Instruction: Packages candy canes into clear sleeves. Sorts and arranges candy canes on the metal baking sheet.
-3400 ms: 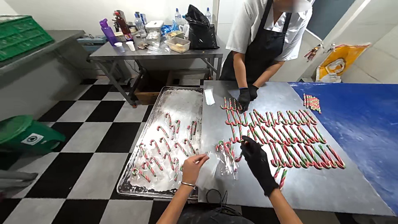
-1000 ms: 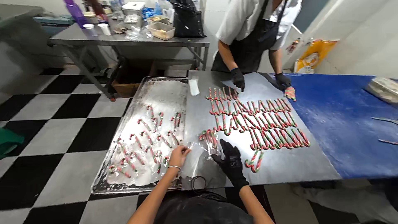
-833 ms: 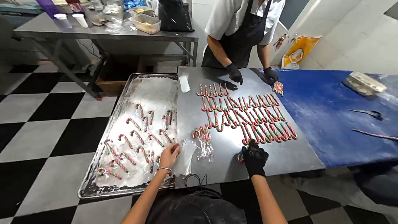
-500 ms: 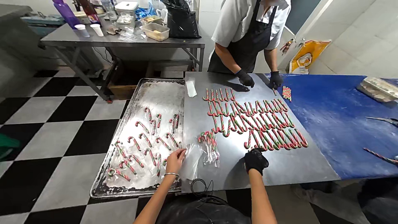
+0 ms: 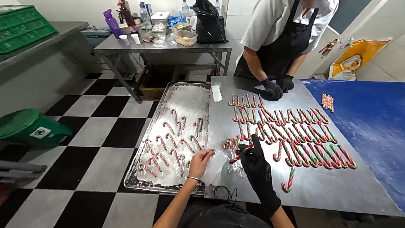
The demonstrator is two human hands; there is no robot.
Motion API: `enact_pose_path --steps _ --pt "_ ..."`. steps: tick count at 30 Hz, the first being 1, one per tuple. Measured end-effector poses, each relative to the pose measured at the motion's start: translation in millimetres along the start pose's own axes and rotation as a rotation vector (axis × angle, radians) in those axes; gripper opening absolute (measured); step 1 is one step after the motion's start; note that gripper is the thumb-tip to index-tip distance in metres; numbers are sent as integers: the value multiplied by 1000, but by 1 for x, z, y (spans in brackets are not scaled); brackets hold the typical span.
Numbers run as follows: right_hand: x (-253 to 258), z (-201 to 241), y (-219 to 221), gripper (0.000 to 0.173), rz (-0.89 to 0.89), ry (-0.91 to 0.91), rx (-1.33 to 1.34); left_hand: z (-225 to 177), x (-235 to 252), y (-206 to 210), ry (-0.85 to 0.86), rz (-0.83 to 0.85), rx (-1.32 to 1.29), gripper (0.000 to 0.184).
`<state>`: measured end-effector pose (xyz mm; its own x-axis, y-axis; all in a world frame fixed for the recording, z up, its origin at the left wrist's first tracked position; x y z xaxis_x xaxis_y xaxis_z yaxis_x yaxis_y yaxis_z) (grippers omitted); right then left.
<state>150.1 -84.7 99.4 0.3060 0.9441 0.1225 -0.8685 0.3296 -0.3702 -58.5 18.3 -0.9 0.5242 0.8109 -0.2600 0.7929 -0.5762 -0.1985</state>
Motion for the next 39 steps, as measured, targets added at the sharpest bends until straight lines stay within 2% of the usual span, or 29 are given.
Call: enact_pose_path --steps 4,8,12,15,17,21,25,28,31,34,37,39 --pt "-3 27 0 53 -47 -112 64 -28 -14 1 237 -62 62 24" --pt "-1 45 -7 49 -103 -193 23 -48 -23 7 378 -38 152 27" --pt "-1 54 -14 49 -123 -205 -12 -50 -24 5 354 -68 -64 18" --pt "-4 59 -16 49 -123 -194 46 -58 -22 7 361 -23 17 22" --pt "-3 53 -19 49 -83 -153 -11 -59 -19 9 368 0 29 24" --pt "1 39 -27 48 -39 -56 -54 -63 -19 5 334 -70 -124 14" --pt "3 28 -32 56 14 24 -65 -57 -10 12 344 58 -45 26" --pt "6 19 -37 56 47 50 -17 -55 -9 11 283 -53 -153 12" --pt "2 33 -45 51 -2 -29 58 -64 -9 13 290 -70 -170 17" --pt "-1 40 -47 50 -51 -101 29 -69 -10 31 234 99 -162 23" --pt "-6 37 -46 49 -69 -115 -2 -68 -43 62 72 489 -13 28" --pt "-12 35 -51 48 -83 -125 -13 -72 -85 77 119 714 65 27"
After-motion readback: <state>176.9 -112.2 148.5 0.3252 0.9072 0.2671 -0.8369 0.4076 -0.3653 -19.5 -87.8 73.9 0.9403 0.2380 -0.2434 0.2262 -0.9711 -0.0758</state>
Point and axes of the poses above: each hand's wrist, its own x-axis towards the middle knuckle, its own y-axis out of the palm, z = x × y, the point moved 8 cm from there along x, towards the middle knuckle, and after that the axes turned 11 degrees about z, right-handed, at the moved point
